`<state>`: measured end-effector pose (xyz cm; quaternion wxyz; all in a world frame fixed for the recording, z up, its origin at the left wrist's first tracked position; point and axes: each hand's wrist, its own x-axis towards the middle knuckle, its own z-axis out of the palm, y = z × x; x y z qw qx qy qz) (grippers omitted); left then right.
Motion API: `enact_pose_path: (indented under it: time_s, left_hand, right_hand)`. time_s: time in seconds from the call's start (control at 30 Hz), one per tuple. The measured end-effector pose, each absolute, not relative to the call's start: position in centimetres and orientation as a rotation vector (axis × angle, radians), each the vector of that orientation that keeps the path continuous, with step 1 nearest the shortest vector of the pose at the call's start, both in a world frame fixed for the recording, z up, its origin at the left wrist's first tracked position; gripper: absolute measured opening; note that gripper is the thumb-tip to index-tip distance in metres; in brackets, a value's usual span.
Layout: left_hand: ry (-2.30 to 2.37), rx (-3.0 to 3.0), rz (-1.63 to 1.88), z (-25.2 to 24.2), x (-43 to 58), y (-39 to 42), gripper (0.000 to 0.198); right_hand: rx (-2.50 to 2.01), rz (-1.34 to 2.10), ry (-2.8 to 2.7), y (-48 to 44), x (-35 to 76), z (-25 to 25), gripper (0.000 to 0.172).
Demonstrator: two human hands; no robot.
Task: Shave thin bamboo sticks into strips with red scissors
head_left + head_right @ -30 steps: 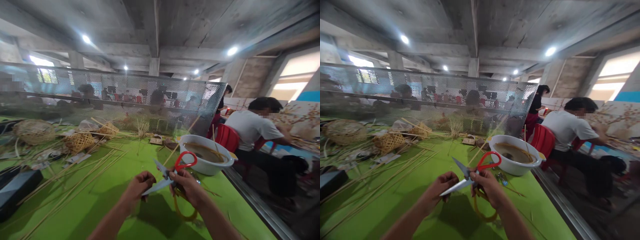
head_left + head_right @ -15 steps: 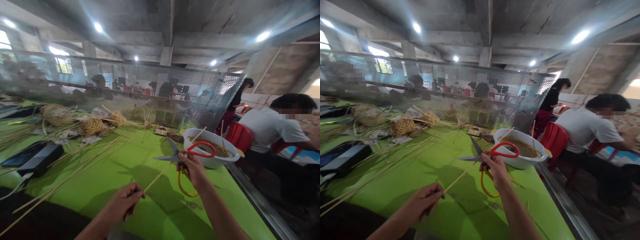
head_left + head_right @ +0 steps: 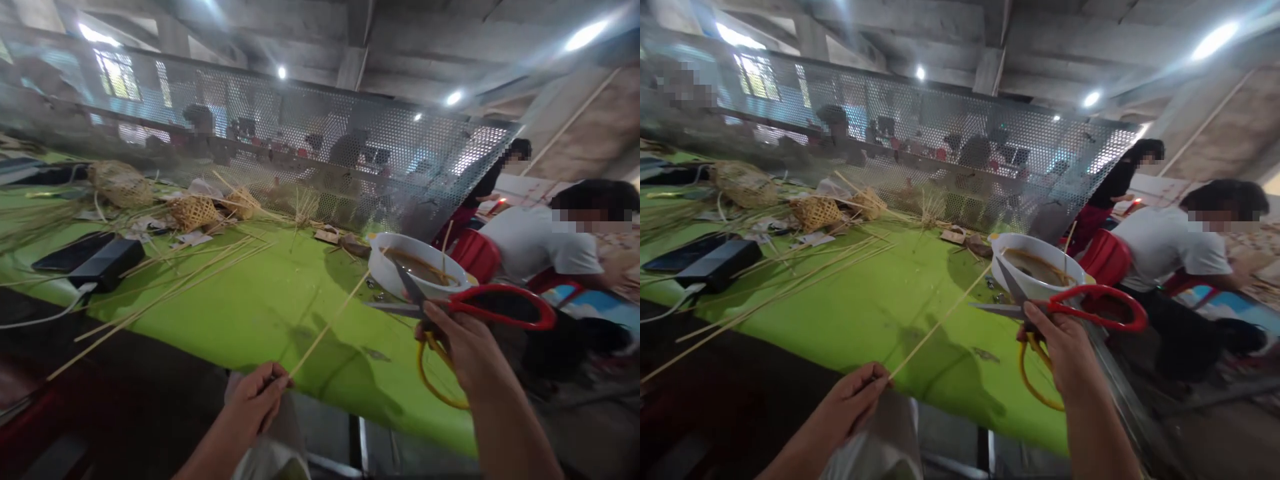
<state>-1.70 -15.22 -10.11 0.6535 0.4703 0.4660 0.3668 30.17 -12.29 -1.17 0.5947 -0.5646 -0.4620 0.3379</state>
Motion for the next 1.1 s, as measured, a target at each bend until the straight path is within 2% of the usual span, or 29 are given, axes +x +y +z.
enact_pose_path:
  time_s: [0.23, 0.3, 0.6, 0.87, 1.1]
  left_hand:
    - [0.982, 0.881, 0.965, -12.3, 0.2, -17.5, 0.025]
    - [0.977, 0.910, 0.976, -12.5, 0.2, -18.1, 0.026]
    - [0.998, 0.938, 0.806, -14.3, -0.2, -19.0, 0.032]
    - [1.065, 1.054, 0.646, -13.2, -1.6, -19.7, 0.035]
    - [1.051, 1.074, 0.713, -13.5, -2.1, -20.1, 0.034]
  right_hand:
    - [-1.648, 0.869, -1.196, -22.8, 27.5, -5.4, 0.042]
    - [-1.693, 0.793, -1.338, -23.9, 25.7, -7.0, 0.044]
    - [-1.895, 0.412, -1.777, -22.8, 21.6, -8.2, 0.050]
    - [-1.927, 0.228, -1.899, -22.7, 21.8, -9.2, 0.044]
    - [-1.749, -0.144, -2.129, -23.3, 20.4, -9.2, 0.039]
